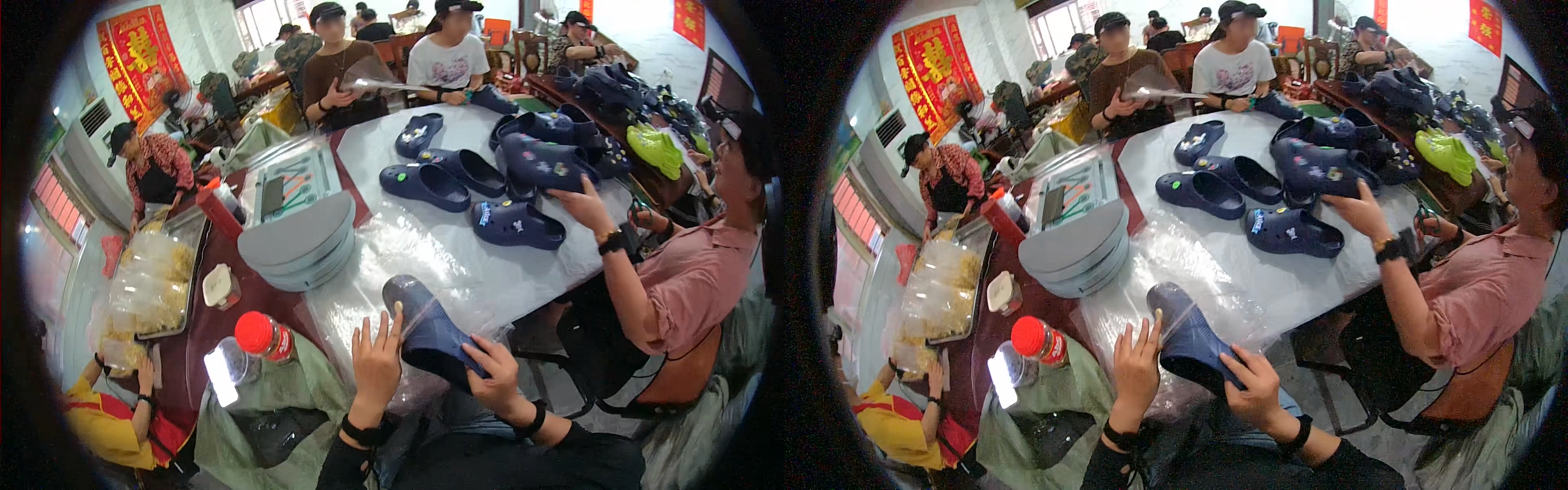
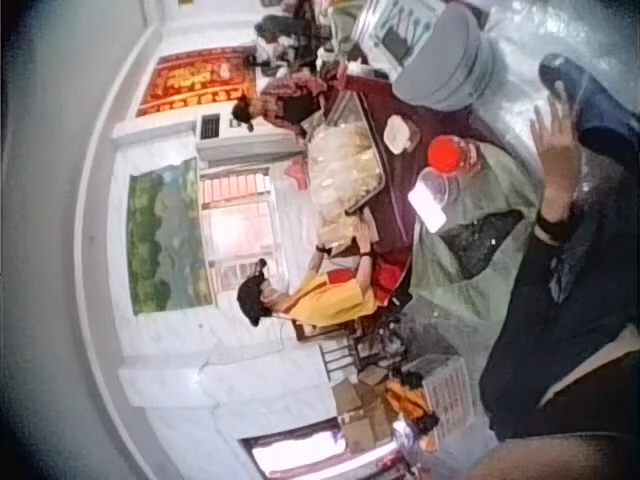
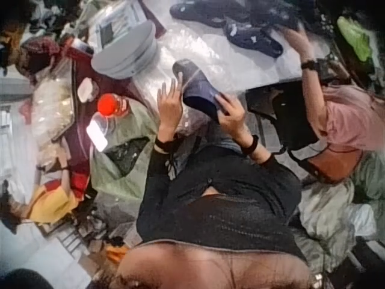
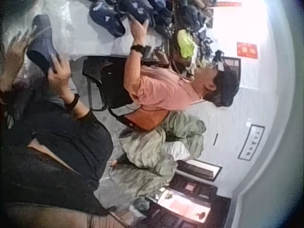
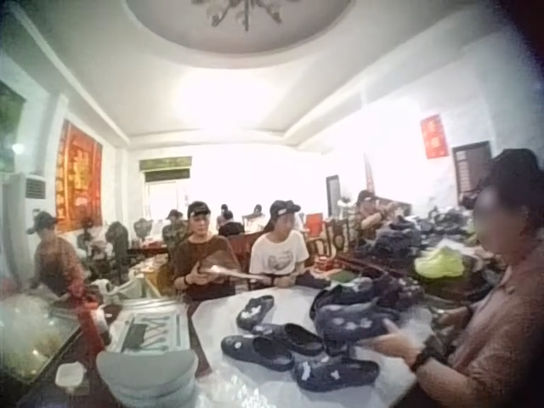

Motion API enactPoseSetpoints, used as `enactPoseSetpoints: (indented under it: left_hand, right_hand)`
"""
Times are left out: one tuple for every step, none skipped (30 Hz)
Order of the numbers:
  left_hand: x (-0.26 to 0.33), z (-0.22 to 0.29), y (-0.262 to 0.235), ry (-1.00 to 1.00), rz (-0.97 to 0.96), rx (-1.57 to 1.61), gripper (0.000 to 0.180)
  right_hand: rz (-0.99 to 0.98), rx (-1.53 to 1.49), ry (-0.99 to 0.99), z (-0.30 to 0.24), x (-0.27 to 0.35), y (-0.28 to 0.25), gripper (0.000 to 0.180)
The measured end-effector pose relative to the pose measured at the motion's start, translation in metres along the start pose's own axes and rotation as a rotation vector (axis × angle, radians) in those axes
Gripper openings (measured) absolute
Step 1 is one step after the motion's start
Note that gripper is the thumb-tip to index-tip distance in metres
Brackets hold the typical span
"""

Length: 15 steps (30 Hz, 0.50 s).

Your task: The recorder takes individual shoes from a pile on a table, places them into plastic bags, and then puts the bagged shoes into a larger sack.

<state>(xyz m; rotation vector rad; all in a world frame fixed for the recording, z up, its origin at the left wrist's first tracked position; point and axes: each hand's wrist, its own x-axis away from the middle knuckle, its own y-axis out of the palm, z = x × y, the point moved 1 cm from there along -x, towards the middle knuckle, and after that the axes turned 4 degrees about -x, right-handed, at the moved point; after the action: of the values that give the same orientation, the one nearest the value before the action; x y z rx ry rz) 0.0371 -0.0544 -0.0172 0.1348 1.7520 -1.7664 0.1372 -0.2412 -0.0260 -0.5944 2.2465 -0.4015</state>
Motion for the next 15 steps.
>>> enactPoseSetpoints:
  left_hand:
    - [0.001,0.001,0.000,0.011,0.010,0.003,0.043]
    - [0.002,0.001,0.000,0.003,0.011,0.039,0.043]
    - [0.003,0.001,0.001,-0.005,0.011,0.075,0.042]
    - [0.002,0.002,-0.001,0.006,0.016,0.077,0.042]
    - [0.001,0.005,-0.003,0.011,0.011,0.094,0.043]
    - [0.001,0.007,-0.005,0.015,0.003,0.110,0.043]
    - [0.002,0.008,-0.005,0.002,-0.006,0.129,0.043]
    - [0.003,0.009,-0.004,0.009,-0.004,0.128,0.043]
    - [0.005,0.010,-0.003,-0.001,-0.005,0.147,0.043]
    - [0.006,0.011,-0.002,-0.010,-0.006,0.168,0.043]
    - [0.008,0.012,-0.001,-0.005,-0.020,0.177,0.043]
    - [0.009,0.014,-0.001,-0.001,-0.021,0.176,0.043]
    - [0.010,0.016,-0.002,0.004,-0.026,0.167,0.043]
    - [0.011,0.017,-0.003,0.007,-0.033,0.157,0.043]
    - [0.011,0.019,-0.002,0.007,-0.037,0.155,0.043]
  right_hand:
    - [-0.003,0.018,-0.036,0.000,-0.001,0.001,0.042]
    - [0.008,0.024,-0.040,0.000,-0.001,0.001,0.042]
    - [0.001,0.036,-0.052,0.000,-0.002,0.001,0.042]
    - [-0.006,0.048,-0.062,0.000,-0.002,0.001,0.043]
    - [0.011,0.066,-0.091,0.001,-0.002,0.001,0.044]
    - [0.020,0.070,-0.091,0.000,-0.002,0.001,0.044]
    - [0.010,0.078,-0.092,-0.001,-0.002,0.002,0.044]
    - [0.000,0.085,-0.092,-0.001,-0.001,0.002,0.044]
    - [0.004,0.085,-0.107,0.001,0.000,0.005,0.045]
    - [0.009,0.086,-0.106,0.000,0.000,0.006,0.045]
    - [-0.003,0.089,-0.096,-0.002,-0.001,0.007,0.045]
    - [-0.015,0.092,-0.084,-0.004,-0.001,0.008,0.046]
    - [-0.013,0.091,-0.082,-0.004,-0.002,0.010,0.046]
    - [-0.020,0.088,-0.087,-0.005,-0.003,0.011,0.046]
    - [-0.029,0.083,-0.090,-0.005,-0.004,0.013,0.047]
